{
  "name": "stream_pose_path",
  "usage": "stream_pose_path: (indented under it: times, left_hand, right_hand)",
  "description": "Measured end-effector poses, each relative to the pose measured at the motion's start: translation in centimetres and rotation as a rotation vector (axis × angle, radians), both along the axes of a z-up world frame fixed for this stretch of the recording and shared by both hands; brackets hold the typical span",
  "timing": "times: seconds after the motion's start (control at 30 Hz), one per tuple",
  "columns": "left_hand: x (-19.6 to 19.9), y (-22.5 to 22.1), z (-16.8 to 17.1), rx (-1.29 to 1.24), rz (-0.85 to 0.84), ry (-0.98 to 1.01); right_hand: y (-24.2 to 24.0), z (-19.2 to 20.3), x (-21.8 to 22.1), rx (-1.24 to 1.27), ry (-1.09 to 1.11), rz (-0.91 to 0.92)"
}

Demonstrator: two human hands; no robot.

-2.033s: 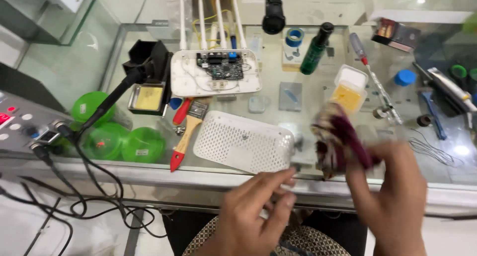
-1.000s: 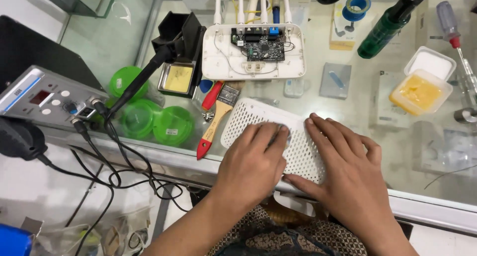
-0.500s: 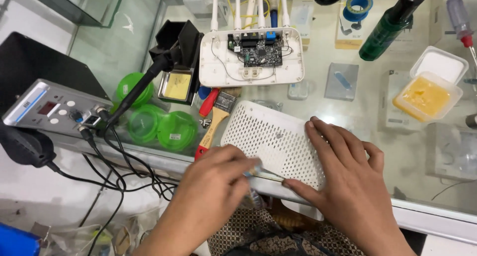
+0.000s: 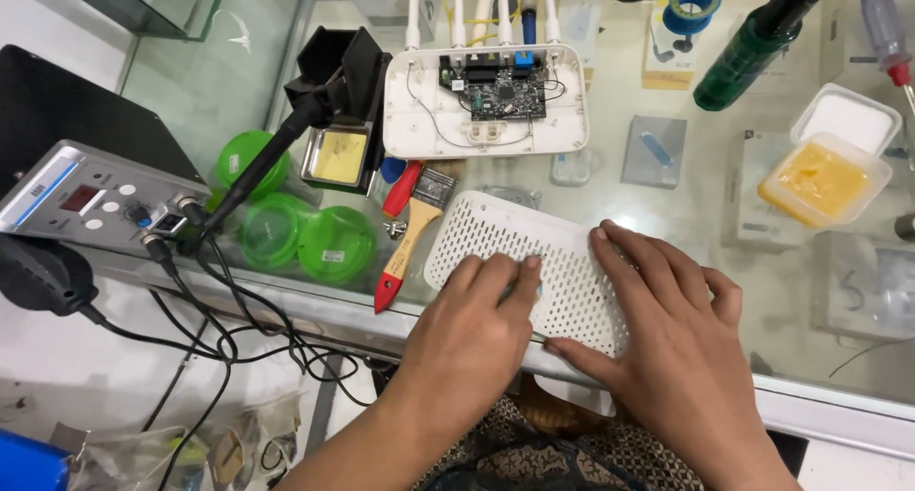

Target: Repairing a wireless router using a soldering iron, screwdriver, and cleaning brush.

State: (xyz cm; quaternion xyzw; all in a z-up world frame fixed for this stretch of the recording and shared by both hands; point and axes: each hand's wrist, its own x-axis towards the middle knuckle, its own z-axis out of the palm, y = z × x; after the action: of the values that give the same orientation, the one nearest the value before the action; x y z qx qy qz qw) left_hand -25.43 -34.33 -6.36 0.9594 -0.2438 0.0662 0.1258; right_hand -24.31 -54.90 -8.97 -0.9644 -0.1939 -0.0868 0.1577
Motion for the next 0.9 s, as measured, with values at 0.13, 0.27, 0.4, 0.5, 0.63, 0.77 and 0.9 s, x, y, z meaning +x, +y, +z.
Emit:
stream_pose_path:
  times: [0.13, 0.27, 0.4, 0.5, 0.63, 0.77, 0.9]
  left_hand:
    - [-1.7, 1.7, 1.7, -0.23, -0.043, 0.271]
    - [-3.1, 3.9, 1.7, -0.796, 0.221, 0.182]
    - [-4.0, 3.6, -0.5, -1.156, 0.648, 0.063]
    - [-4.6, 2.8, -1.9, -1.495, 0.495, 0.133]
    - [-5.1, 1.3, -1.7, -1.5, 0.367, 0.284]
    - [-5.6, 0.9, -1.3, -1.502, 0.408, 0.301]
    - [-6.1, 1.0, -0.6, -1.471, 0.358, 0.257]
  right_hand:
    - [0.0, 0.1, 0.1, 0.042, -0.032, 0.033]
    - [-0.2, 0.7, -0.1, 0.217, 0.005, 0.112]
    - [-1.4, 0.3, -0.7, 0.305, -0.173, 0.125]
    - [-2.9, -0.1, -1.6, 0.436, -0.163, 0.14]
    - [-3.1, 0.9, -1.9, 0.548, -0.251, 0.304]
    - [-3.0, 1.5, -2.3, 0.507, -0.263, 0.294]
    - [-3.1, 1.8, -2.1, 0.509, -0.221, 0.325]
